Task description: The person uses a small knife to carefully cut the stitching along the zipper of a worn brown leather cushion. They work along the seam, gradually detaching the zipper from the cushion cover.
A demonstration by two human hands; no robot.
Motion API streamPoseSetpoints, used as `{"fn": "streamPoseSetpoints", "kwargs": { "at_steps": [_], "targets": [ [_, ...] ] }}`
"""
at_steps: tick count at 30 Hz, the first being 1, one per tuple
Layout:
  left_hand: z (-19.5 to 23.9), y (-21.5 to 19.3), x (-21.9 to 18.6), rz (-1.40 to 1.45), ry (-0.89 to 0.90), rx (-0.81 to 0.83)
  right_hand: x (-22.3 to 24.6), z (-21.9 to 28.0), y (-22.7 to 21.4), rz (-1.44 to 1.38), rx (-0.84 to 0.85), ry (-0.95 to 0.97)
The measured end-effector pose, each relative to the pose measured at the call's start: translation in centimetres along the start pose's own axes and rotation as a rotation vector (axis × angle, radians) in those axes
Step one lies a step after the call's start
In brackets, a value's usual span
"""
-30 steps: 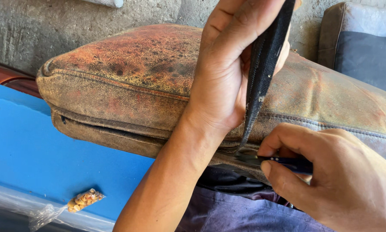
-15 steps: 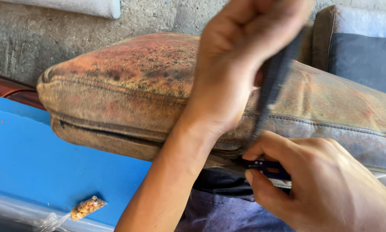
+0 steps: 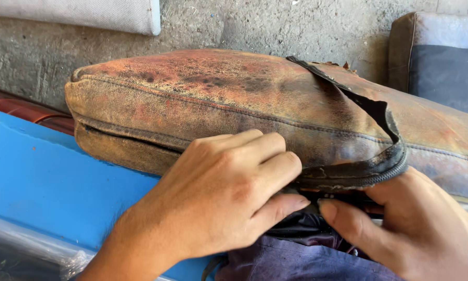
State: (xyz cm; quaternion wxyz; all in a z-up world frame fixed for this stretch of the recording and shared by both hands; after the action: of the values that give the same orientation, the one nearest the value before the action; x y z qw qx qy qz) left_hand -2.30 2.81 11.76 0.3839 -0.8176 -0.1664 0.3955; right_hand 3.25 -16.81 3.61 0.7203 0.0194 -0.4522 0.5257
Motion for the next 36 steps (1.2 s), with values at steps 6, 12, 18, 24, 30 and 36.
{"fn": "streamPoseSetpoints", "kwargs": {
  "at_steps": [6, 12, 18, 24, 30, 36],
  "targets": [
    [-0.2, 0.9, 1.2, 0.072, 0.020, 0.150, 1.2, -0.5, -0.4, 0.185, 0.041, -0.046],
    [-0.1, 0.9, 1.8, 0.110, 0.006, 0.234, 2.2, -0.3, -0.4, 0.030, 0.150, -0.150],
    [-1.1, 1.4, 2.1, 0.114, -0.002, 0.228, -1.6, -1.2, -1.0, 0.080, 0.241, 0.382],
    [-1.8, 2.2, 2.4, -0.111, 0.076, 0.329, -2.0, -1.0, -1.3, -0.119, 0.111, 0.262],
    [-1.7, 2.2, 6.3, 0.331, -0.192, 0.192, -0.5, -0.8, -2.0, -0.052, 0.205, 0.145],
    [1.3, 2.6, 6.5, 0.549, -0.218, -0.120, 3.0, -0.7, -2.5, 0.332, 0.034, -0.035]
  ]
}}
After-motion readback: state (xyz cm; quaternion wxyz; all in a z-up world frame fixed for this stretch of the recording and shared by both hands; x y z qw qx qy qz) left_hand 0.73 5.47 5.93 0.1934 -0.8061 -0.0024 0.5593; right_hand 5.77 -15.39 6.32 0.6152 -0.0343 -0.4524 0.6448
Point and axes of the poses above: each hand's wrist, its own z-axis away from the middle knuckle, its own y-axis out of the palm, x = y × z, the point moved 6 cm from there along -z, towards the middle knuckle, and after that the axes turned 15 degrees about y, right-handed, at the moved point
